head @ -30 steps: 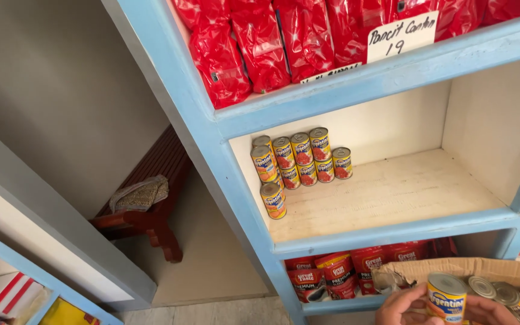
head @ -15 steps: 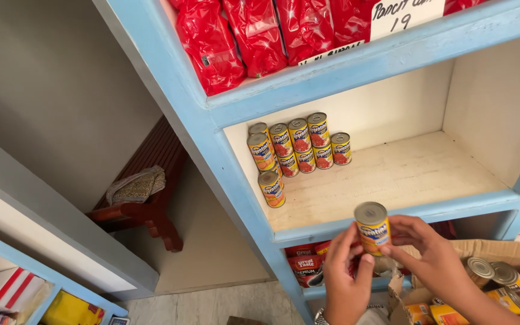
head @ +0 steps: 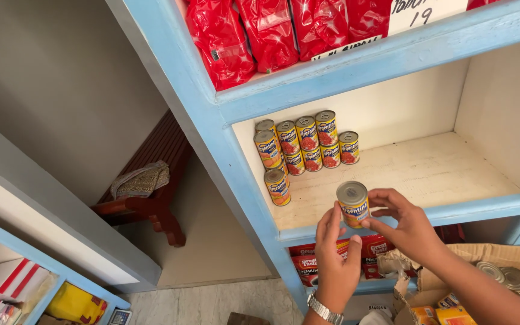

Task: The person organizes small boxes on a shelf, then moves to a lower area to arrange canned goods. They pick up a pink stool and a white cloth, then transfer cans from a cardboard box onto a shelf, arranging them in neat rows.

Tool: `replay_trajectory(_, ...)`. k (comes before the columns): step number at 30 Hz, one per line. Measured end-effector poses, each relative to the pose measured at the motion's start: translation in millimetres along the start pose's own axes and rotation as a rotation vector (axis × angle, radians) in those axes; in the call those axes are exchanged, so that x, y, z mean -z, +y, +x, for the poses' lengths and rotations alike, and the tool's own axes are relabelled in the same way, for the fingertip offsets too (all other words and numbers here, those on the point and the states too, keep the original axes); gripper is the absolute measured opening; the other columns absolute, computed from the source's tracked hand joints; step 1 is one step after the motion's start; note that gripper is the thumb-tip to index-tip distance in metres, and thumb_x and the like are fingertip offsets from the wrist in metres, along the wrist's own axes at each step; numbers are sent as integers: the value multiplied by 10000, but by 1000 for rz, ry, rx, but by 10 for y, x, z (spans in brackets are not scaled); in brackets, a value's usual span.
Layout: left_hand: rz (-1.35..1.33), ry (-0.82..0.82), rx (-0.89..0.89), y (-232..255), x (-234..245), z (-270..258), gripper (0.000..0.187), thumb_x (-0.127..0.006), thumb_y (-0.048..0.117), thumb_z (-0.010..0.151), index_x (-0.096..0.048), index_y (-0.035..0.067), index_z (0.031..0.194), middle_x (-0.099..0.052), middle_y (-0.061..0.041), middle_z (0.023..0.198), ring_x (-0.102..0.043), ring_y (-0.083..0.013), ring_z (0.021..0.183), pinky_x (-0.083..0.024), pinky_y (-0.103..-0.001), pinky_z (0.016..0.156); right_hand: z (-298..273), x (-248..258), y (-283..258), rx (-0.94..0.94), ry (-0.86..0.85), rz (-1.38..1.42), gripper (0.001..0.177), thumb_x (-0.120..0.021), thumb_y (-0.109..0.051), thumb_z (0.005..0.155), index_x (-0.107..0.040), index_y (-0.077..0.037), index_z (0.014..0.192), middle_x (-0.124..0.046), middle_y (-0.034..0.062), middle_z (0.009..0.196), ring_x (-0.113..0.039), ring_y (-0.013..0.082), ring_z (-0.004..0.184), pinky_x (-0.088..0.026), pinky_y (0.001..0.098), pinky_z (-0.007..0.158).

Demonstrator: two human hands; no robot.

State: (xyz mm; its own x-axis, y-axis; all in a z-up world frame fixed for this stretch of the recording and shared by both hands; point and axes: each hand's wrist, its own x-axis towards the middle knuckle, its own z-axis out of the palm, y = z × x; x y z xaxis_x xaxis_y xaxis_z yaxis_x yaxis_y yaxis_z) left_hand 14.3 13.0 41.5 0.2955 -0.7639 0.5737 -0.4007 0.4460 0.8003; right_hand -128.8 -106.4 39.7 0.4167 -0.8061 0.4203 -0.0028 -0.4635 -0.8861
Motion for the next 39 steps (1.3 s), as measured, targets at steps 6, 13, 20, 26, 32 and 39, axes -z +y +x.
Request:
replay_trajectory(6,103,7,-22,-93,7,204,747,-615,4,893,-363,75,1593,-469,-185,1522,-542,-331,1353,-470,-394,1090,305,-57,118,47,-13,-85,539,-810,-86,782,-571,-71,1265,-750,82,1179,-710,163,1080,-590,332,891)
replay_trajectory(13,214,6,-3,-346,76,368,705,-586,-31,889,-393,55,1561,-469,-175,1507,-529,-349,1358,-465,-399,1081,616,-201,323,-3,-73,-148,578,-848,-93,744,-560,-97,1245,-757,94,1089,-733,175,952,-617,334,762)
replay_trajectory(20,286,-13,50,-460,125,436,649,-552,-27,904,-422,43,1536,-519,-153,1460,-609,-320,1250,-517,-385,998,655,-263,395,-107,-81,-194,581,-845,-96,749,-545,-96,1247,-767,86,1061,-750,170,910,-625,337,768)
replay_trajectory(26,319,-17,163,-461,97,433,612,-534,-1,920,-427,61,1519,-547,-119,1440,-670,-274,1157,-545,-365,948,660,-224,433,-131,-149,-220,532,-795,-66,805,-539,-76,1271,-784,121,1024,-765,165,929,-613,325,822)
replay_trajectory(32,378,44,13,-445,73,288,679,-549,-6,918,-360,26,1570,-506,-183,1470,-504,-357,1340,-421,-446,1089,698,-139,612,-185,-208,-89,475,-756,-21,820,-603,-56,1268,-712,115,1138,-734,189,997,-601,327,892)
replay_trajectory(39,641,51,39,-416,115,194,635,-608,238,975,-385,48,1538,-538,-141,1407,-428,-300,1362,-167,-560,1174,786,-167,682,-218,-380,131,377,-691,5,875,-617,7,1245,-724,104,1163,-709,171,1105,-565,321,992)
